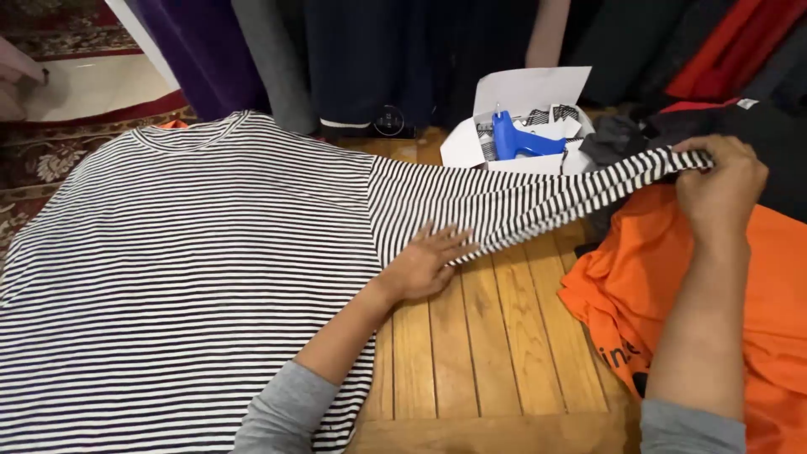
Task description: The person lays out a striped shirt and an orange t-shirt on a low wooden table. They use a hot glue gun to apply glue to the collar area of each shirt and press a small rectangular piece onto the glued area.
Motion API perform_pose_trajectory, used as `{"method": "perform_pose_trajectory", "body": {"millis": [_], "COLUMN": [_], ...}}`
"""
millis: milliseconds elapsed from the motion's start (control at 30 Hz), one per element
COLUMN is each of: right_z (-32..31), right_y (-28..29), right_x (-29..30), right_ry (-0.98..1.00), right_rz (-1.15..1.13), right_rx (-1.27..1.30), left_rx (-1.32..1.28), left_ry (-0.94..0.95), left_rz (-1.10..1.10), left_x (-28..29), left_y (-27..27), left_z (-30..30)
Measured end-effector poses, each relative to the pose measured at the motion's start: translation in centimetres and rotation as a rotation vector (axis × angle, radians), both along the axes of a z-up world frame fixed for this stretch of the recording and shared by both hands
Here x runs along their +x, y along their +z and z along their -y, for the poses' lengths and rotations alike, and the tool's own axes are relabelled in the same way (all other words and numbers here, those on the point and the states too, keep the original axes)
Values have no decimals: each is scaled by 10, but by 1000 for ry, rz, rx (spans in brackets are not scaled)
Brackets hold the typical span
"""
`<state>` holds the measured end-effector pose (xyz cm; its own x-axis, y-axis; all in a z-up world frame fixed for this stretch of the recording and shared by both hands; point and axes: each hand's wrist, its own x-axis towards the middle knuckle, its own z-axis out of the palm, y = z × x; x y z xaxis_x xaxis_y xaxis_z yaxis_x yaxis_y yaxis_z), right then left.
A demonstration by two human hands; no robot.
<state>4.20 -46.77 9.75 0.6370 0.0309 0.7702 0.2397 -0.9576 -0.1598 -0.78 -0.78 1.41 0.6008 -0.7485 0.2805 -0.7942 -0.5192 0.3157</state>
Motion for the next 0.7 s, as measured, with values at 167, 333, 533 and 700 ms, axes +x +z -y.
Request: {"method": "perform_pose_trajectory", "body": {"millis": [167,333,533,700], "right_z": [-24,-35,-19,-31], "right_y": [13,51,57,57], "right_x": [-2,-33,-46,-44], "right_ry": [94,458,372,345], "right_rz": [-54,-268,-311,-292], "right_rx": [151,324,443,437], "left_rx": [-21,-88,-96,-146], "left_ry": [-64,-124,-107,12], "left_rz": [-45,-99,-213,-411], "left_x": [-2,-5,-10,-15], "left_y": [-5,-1,14,63], "left_z": [7,6,6,24]}}
